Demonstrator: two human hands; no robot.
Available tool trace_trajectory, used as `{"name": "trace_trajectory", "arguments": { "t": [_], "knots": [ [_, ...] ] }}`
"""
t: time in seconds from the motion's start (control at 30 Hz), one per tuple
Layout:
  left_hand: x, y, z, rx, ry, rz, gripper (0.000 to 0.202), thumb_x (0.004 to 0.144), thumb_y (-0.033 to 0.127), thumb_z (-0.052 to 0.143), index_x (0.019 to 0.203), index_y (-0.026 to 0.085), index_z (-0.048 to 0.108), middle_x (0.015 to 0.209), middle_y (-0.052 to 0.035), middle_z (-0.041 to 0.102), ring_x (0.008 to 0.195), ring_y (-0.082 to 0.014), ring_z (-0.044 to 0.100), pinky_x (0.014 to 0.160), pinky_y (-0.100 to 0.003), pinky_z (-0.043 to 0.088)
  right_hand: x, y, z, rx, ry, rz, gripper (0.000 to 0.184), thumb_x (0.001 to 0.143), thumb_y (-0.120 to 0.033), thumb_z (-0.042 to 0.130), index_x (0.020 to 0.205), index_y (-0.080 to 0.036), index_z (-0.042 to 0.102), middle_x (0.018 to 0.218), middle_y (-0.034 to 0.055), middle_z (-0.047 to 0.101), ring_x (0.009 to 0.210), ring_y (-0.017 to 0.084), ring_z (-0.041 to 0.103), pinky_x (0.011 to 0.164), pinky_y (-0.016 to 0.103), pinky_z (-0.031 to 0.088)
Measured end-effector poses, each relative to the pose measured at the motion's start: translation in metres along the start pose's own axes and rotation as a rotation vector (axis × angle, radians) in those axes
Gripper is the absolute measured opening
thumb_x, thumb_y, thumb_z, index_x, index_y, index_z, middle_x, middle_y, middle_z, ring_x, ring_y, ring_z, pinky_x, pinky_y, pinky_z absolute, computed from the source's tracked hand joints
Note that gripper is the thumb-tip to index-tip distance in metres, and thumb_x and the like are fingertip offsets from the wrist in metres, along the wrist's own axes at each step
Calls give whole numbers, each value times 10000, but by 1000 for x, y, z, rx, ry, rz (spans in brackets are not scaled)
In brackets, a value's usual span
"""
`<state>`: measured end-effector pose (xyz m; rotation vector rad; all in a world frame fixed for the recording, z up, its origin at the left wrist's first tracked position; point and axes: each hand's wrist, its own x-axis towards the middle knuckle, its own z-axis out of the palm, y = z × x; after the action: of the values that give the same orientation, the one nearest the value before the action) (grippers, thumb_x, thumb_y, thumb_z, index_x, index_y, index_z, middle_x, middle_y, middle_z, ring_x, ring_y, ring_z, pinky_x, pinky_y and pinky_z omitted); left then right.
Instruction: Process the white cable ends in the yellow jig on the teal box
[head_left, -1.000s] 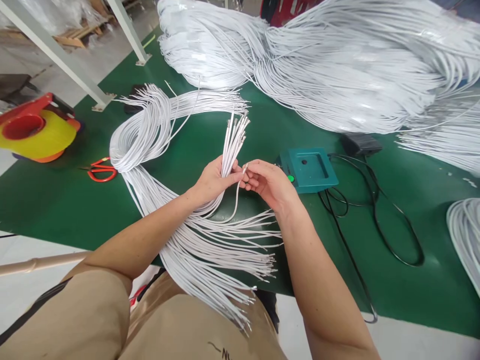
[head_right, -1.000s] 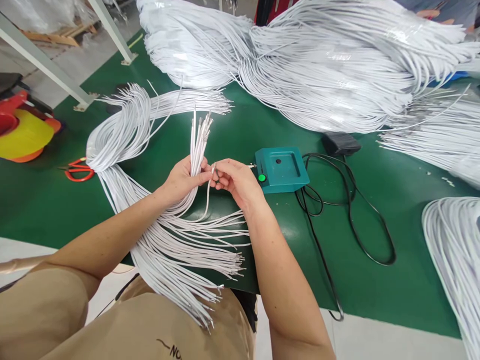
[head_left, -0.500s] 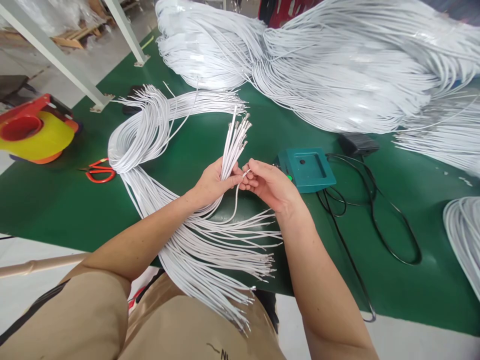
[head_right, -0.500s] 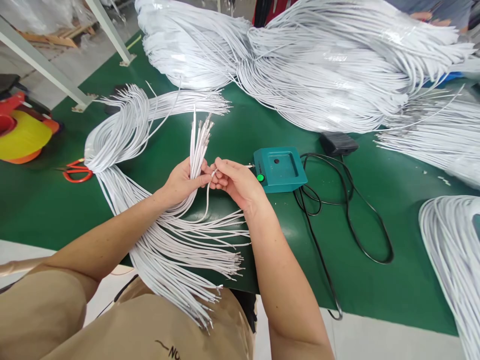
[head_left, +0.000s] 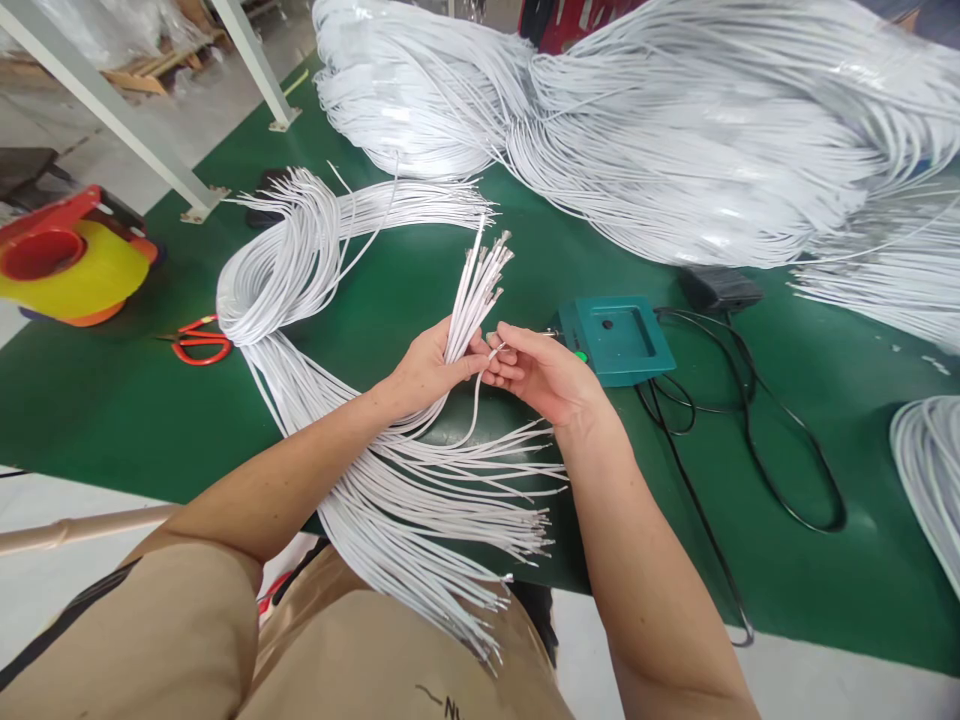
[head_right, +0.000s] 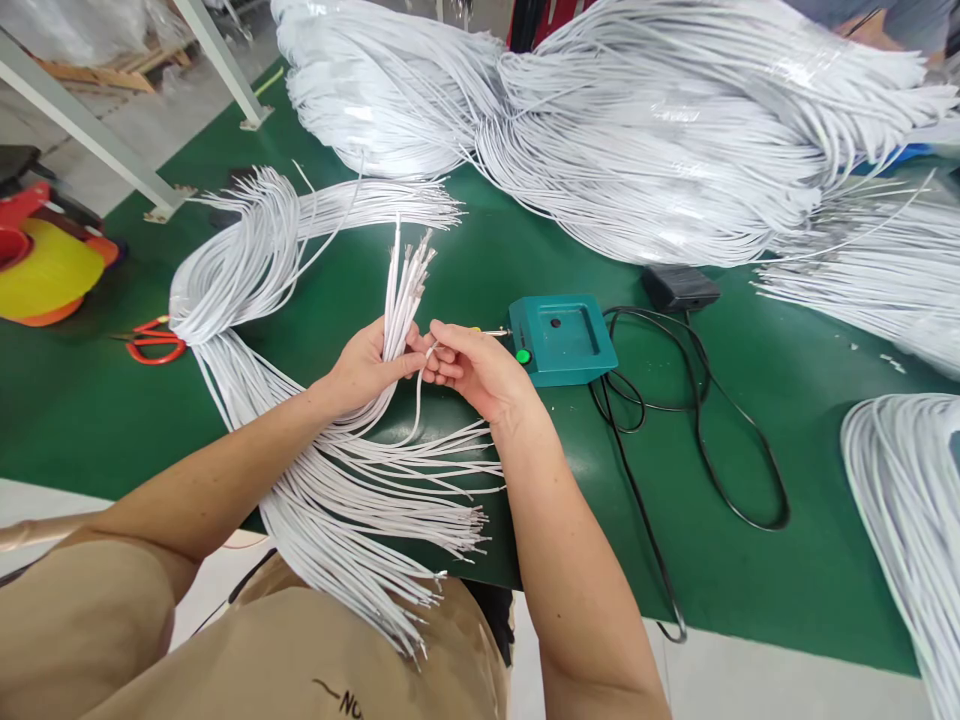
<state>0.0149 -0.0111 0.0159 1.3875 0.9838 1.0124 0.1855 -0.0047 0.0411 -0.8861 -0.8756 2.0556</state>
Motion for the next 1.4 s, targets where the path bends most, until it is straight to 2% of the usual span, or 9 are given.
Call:
{"name": "trace_trajectory", "arguments": {
  "t": [0.33,0.47,0.7,0.8,0.93,1.07,1.13,1.23,1.4],
  "knots": [
    [2,-1,-2,-44,-6,-29,272,738,300,759,833,160,545,787,-1,635,625,-93,600,609,-238,483,-2,-1,0,-15,14,-5,331,750,-429,740,600,-180,583,533,-50,414,566,102,485,677,271,487],
    [2,1,-1,-155,-34,-10,287,769,316,741,851,160,513,769,-6,642,658,-110,639,599,-232,484,-4,-2,1,-47,39,-99,250,744,-396,752,715,-164,664,617,-26,540,591,92,520,672,261,487],
    [3,5,-1,-230,-50,17,476,779,326,739,1183,181,536,794,-2,626,675,-117,635,585,-237,483,-6,-1,8,-225,234,-238,221,725,-367,748,812,-164,725,725,14,663,643,106,572,719,293,512],
    [3,5,-2,-229,-61,-13,504,785,328,734,1235,193,551,809,-3,617,692,-114,631,610,-238,486,-2,4,10,-445,359,-366,168,740,-331,720,811,-178,726,754,18,684,678,135,589,733,319,506],
    [4,3,-4,-274,-86,-82,444,783,304,735,1184,179,587,810,-1,622,659,-98,621,628,-240,490,2,13,11,-1013,540,-611,130,841,-233,580,746,-198,661,767,28,647,714,163,574,709,315,458],
    [8,-1,-8,-369,-83,-165,427,755,262,756,1135,156,593,768,5,624,652,-96,628,605,-218,479,3,13,10,-1658,492,-786,280,923,-165,401,748,-179,619,838,98,615,821,217,546,750,343,416],
    [12,-4,-8,-370,-63,-198,435,740,261,766,1122,144,594,783,-13,647,666,-107,647,578,-206,464,2,9,5,-1826,450,-776,274,938,-180,390,819,-176,637,880,108,632,856,238,542,781,362,401],
    [18,-8,-8,-298,-13,-213,449,740,267,765,1129,133,586,795,-39,679,661,-120,667,539,-193,442,2,-1,-10,-1911,525,-710,198,916,-185,457,987,-164,640,987,116,671,943,270,553,870,395,377],
    [24,-15,-7,-164,-4,-196,421,777,246,720,1155,133,573,793,-44,697,681,-141,699,581,-204,491,6,-14,-31,-2033,428,-502,96,836,-134,557,878,-164,638,821,89,701,831,249,586,990,433,324]
  ]
}}
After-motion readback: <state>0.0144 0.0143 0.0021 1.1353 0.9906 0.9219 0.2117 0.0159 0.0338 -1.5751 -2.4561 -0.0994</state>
